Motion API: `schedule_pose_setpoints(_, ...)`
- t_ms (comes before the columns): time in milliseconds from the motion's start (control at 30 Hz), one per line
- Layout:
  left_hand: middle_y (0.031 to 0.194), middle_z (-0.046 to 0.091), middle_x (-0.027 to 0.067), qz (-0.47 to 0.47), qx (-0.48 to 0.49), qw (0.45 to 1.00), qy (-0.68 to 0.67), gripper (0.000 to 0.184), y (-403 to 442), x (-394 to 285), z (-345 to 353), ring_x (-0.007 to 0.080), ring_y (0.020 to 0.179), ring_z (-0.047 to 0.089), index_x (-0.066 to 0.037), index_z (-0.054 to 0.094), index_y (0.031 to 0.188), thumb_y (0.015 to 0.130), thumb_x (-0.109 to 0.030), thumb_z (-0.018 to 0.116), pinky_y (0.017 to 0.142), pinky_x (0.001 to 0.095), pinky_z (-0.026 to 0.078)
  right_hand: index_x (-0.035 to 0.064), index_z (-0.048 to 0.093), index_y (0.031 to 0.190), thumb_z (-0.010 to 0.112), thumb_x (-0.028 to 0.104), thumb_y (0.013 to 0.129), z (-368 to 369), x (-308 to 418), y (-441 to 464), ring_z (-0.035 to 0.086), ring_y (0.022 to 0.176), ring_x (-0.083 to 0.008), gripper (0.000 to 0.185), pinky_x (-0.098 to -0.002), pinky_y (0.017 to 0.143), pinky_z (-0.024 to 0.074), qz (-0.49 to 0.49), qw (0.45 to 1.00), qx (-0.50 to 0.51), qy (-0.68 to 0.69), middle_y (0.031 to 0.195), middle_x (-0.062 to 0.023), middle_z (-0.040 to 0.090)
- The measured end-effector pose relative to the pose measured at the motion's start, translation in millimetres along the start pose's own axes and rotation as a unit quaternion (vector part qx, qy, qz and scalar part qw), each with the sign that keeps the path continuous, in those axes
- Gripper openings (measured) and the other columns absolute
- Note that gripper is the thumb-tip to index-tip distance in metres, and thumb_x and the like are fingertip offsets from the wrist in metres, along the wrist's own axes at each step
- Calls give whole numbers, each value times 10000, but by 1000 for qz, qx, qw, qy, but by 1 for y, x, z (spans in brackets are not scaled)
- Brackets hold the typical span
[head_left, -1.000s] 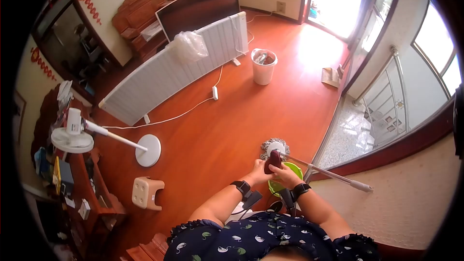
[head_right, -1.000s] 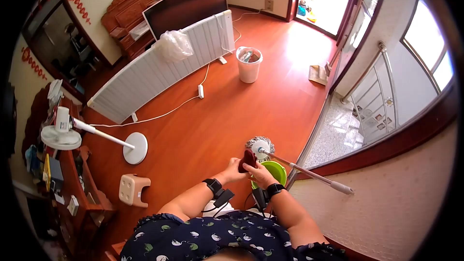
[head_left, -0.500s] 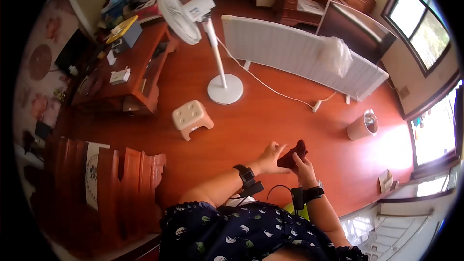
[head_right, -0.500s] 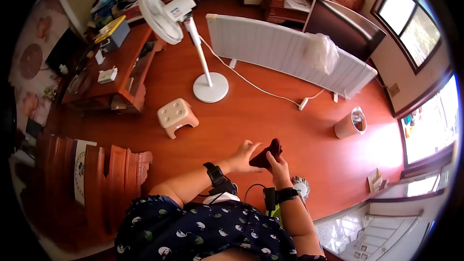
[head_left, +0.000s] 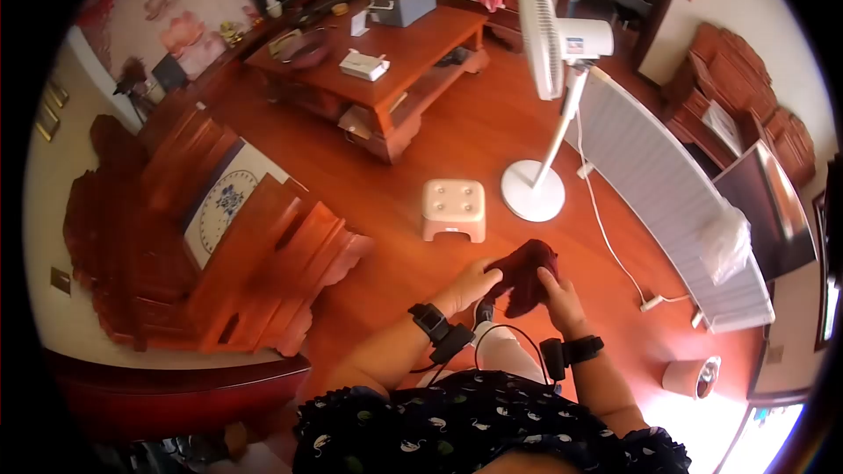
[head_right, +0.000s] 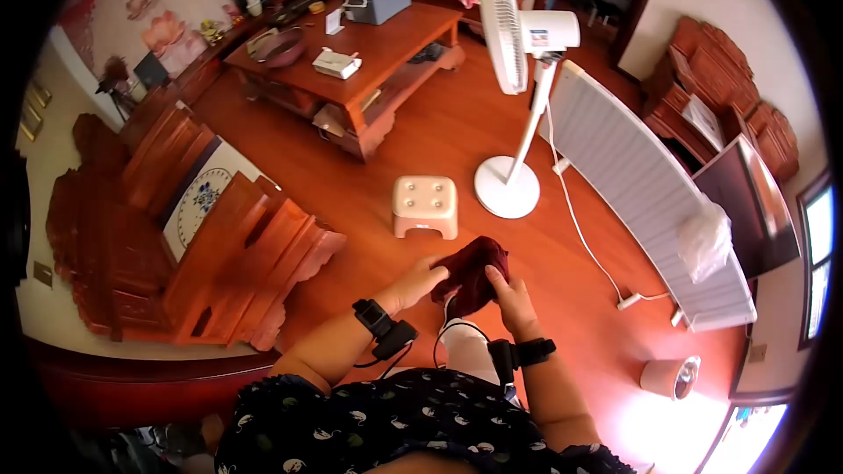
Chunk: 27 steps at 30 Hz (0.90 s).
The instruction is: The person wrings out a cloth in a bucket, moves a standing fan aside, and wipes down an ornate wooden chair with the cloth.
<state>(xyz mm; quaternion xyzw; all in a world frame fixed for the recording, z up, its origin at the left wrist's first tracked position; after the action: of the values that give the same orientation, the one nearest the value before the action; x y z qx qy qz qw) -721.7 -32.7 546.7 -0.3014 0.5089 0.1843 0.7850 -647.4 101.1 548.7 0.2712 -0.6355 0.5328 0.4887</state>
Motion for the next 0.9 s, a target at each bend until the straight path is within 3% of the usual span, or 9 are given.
schedule_pose_setpoints(100, 822, 613, 49, -26, -98, 994, -31, 386, 4, -23, -58, 89, 620, 566, -34, 517, 1193, 831, -117, 413, 460, 201, 406, -27, 598, 902, 589, 304, 870, 35, 22, 36, 550, 674, -127, 332, -278, 619, 460, 52, 992, 76, 87, 732, -42, 582)
schedule_pose_setpoints(367, 848, 634, 127, -65, -224, 972, -41, 306, 1, -116, -205, 168, 547, 597, 28, 544, 1090, 873, -157, 435, 417, 224, 430, -27, 590, 1045, 624, 201, 847, 123, 97, 156, 573, 714, -104, 304, -245, 633, 471, -22, 959, 253, -127, 840, -42, 629)
schedule_pose_setpoints(433, 860, 639, 144, -42, -240, 968, -64, 395, -13, -126, -248, 197, 543, 603, 28, 544, 1102, 890, -294, 454, 415, 217, 433, -12, 548, 1120, 627, 236, 854, 175, 111, 182, 579, 753, -106, 373, -256, 678, 483, -38, 937, 319, -138, 918, -56, 631)
schedule_pose_setpoints(500, 931, 641, 143, 130, -203, 918, -317, 506, -33, -170, -270, 226, 667, 627, 13, 547, 1120, 884, -420, 433, 481, 253, 477, 13, 461, 1226, 629, 233, 857, 231, 126, 197, 592, 827, -130, 462, -277, 736, 492, -6, 916, 375, -144, 1005, -81, 612)
schedule_pose_setpoints(567, 1112, 601, 121, 265, -210, 806, -486, 508, -40, -162, -328, 236, 976, 584, -17, 554, 1134, 888, -440, 420, 781, 360, 487, 45, 324, 1333, 622, 171, 860, 294, 149, 205, 577, 951, -162, 573, -301, 818, 480, -44, 886, 455, -84, 1109, -117, 570)
schedule_pose_setpoints(633, 1119, 601, 111, 235, -300, 822, -423, 404, -28, -127, -369, 236, 964, 594, -35, 547, 1156, 901, -328, 436, 859, 372, 461, 46, 313, 1342, 607, 151, 866, 352, 172, 205, 571, 965, -167, 570, -292, 847, 465, -46, 867, 496, -29, 1117, -118, 565)
schedule_pose_setpoints(700, 1188, 551, 80, 143, -295, 919, -217, 363, -20, -123, -385, 214, 1083, 530, -73, 481, 1228, 868, -115, 470, 944, 375, 413, 39, 311, 1332, 605, 119, 861, 403, 175, 224, 562, 987, -169, 561, -291, 875, 450, -35, 844, 534, -29, 1124, -111, 558)
schedule_pose_setpoints(767, 1303, 436, 81, 207, -270, 896, -286, 481, -29, -151, -403, 191, 1169, 448, -71, 383, 1301, 837, -71, 510, 987, 346, 362, 30, 307, 1316, 616, 97, 846, 429, 180, 248, 560, 1000, -171, 566, -296, 881, 451, -181, 850, 477, -133, 1124, -122, 557)
schedule_pose_setpoints(900, 1363, 344, 59, 152, -283, 924, -206, 554, -46, -193, -439, 167, 1199, 394, -76, 298, 1353, 856, -115, 539, 1012, 332, 312, 14, 287, 1303, 656, 103, 812, 484, 179, 265, 559, 1017, -190, 620, -307, 866, 466, -77, 838, 507, -186, 1126, -153, 556)
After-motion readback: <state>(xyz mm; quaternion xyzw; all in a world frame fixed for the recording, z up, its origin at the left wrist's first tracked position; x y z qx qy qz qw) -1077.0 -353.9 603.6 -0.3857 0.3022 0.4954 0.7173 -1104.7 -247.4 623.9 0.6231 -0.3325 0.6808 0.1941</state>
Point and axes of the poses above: each hand's wrist, its own y-axis towards the middle knuckle, its own z-axis out of the palm, x = y × z, the point moved 10 cm from there along y, towards the middle knuckle
